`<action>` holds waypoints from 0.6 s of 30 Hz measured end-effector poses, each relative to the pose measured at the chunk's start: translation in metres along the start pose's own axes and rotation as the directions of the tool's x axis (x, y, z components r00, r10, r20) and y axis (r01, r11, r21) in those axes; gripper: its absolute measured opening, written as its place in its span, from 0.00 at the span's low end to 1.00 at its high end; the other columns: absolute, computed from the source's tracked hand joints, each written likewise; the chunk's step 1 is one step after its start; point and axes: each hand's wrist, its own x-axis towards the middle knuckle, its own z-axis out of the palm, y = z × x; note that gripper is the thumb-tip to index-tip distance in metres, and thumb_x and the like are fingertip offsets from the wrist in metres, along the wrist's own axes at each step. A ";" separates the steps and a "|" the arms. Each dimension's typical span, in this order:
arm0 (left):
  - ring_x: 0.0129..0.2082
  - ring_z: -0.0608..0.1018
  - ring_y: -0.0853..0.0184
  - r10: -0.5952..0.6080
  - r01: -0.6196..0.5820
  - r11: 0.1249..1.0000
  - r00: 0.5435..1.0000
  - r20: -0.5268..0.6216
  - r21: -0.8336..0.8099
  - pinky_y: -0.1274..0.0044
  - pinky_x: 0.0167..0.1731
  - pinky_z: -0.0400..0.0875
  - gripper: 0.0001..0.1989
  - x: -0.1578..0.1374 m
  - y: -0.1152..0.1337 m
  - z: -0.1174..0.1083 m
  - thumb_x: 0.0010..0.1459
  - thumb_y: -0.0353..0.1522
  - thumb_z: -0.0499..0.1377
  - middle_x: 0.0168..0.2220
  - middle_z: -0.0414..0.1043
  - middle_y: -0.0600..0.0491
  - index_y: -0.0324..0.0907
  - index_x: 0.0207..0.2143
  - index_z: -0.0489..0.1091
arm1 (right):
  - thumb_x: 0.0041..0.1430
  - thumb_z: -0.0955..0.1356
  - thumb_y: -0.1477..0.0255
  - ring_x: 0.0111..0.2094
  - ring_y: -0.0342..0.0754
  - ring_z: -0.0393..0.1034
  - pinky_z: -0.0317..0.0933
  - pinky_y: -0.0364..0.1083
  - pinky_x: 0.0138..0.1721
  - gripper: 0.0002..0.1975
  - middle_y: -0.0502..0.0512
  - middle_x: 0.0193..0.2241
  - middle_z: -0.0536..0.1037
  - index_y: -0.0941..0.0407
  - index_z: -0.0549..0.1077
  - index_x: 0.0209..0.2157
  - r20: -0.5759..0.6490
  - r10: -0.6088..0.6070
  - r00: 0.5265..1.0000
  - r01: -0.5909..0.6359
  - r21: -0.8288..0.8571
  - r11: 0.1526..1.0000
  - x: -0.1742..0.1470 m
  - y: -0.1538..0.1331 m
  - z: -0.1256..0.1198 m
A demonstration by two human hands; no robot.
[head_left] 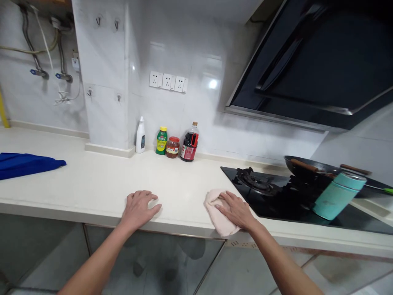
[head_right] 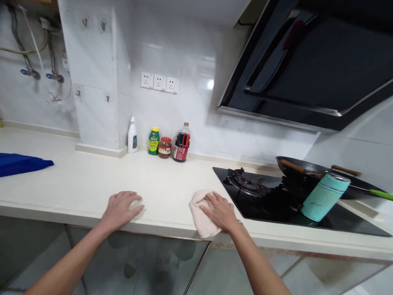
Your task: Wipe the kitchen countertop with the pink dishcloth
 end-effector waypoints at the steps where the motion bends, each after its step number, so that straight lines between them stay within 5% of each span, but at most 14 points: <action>1: 0.60 0.71 0.55 0.002 -0.001 1.000 1.000 -0.006 0.003 0.60 0.60 0.57 0.15 0.000 0.000 0.000 0.61 0.42 0.59 0.56 0.76 0.50 0.50 0.47 0.78 | 0.67 0.60 0.47 0.64 0.65 0.57 0.54 0.66 0.60 0.32 0.59 0.69 0.57 0.45 0.62 0.66 0.038 0.051 0.998 -0.050 -0.039 0.998 0.006 -0.007 0.002; 4: 0.59 0.72 0.55 -0.008 0.008 1.000 1.000 -0.013 0.008 0.60 0.60 0.58 0.15 0.001 0.003 0.000 0.61 0.43 0.59 0.55 0.76 0.50 0.50 0.47 0.78 | 0.68 0.57 0.43 0.67 0.70 0.52 0.52 0.70 0.60 0.36 0.62 0.72 0.48 0.46 0.56 0.70 0.101 0.191 0.976 -0.180 -0.115 0.977 0.022 -0.038 0.001; 6: 0.58 0.72 0.55 -0.018 0.018 1.000 1.000 -0.017 0.010 0.61 0.59 0.58 0.15 0.002 0.004 0.001 0.62 0.44 0.59 0.55 0.77 0.51 0.51 0.46 0.78 | 0.68 0.57 0.42 0.68 0.72 0.50 0.49 0.71 0.60 0.36 0.63 0.73 0.46 0.44 0.57 0.70 0.152 0.157 0.976 -0.144 -0.096 0.985 0.026 -0.071 -0.002; 9: 0.58 0.72 0.55 -0.025 0.025 1.000 0.999 -0.037 0.017 0.61 0.58 0.59 0.16 0.004 0.005 0.002 0.63 0.46 0.58 0.54 0.77 0.51 0.51 0.47 0.78 | 0.66 0.59 0.39 0.69 0.74 0.44 0.44 0.74 0.62 0.36 0.61 0.74 0.42 0.39 0.58 0.69 0.210 -0.083 0.974 0.076 0.044 0.996 0.019 -0.138 -0.004; 13: 0.57 0.73 0.54 -0.024 0.026 0.999 0.998 -0.056 0.032 0.60 0.58 0.59 0.20 0.005 -0.002 0.005 0.64 0.47 0.55 0.53 0.77 0.48 0.47 0.48 0.76 | 0.65 0.61 0.41 0.69 0.75 0.40 0.42 0.75 0.62 0.35 0.59 0.74 0.41 0.40 0.62 0.67 0.172 -0.410 0.896 0.372 0.217 0.903 -0.002 -0.217 -0.002; 15: 0.56 0.74 0.53 -0.038 0.040 0.999 0.998 -0.053 0.026 0.60 0.57 0.59 0.21 0.005 -0.007 0.005 0.65 0.48 0.53 0.51 0.78 0.46 0.45 0.47 0.75 | 0.68 0.62 0.45 0.69 0.72 0.43 0.45 0.73 0.62 0.29 0.58 0.74 0.43 0.41 0.66 0.65 0.136 -0.488 0.862 0.447 0.248 0.859 -0.009 -0.231 -0.003; 18: 0.57 0.73 0.54 -0.030 0.030 1.000 0.999 -0.036 -0.004 0.60 0.57 0.59 0.21 0.005 -0.013 0.005 0.66 0.48 0.51 0.52 0.78 0.47 0.46 0.49 0.74 | 0.71 0.62 0.51 0.68 0.66 0.48 0.48 0.68 0.62 0.24 0.55 0.73 0.47 0.39 0.67 0.64 0.096 -0.526 0.845 0.490 0.258 0.833 -0.013 -0.210 -0.006</action>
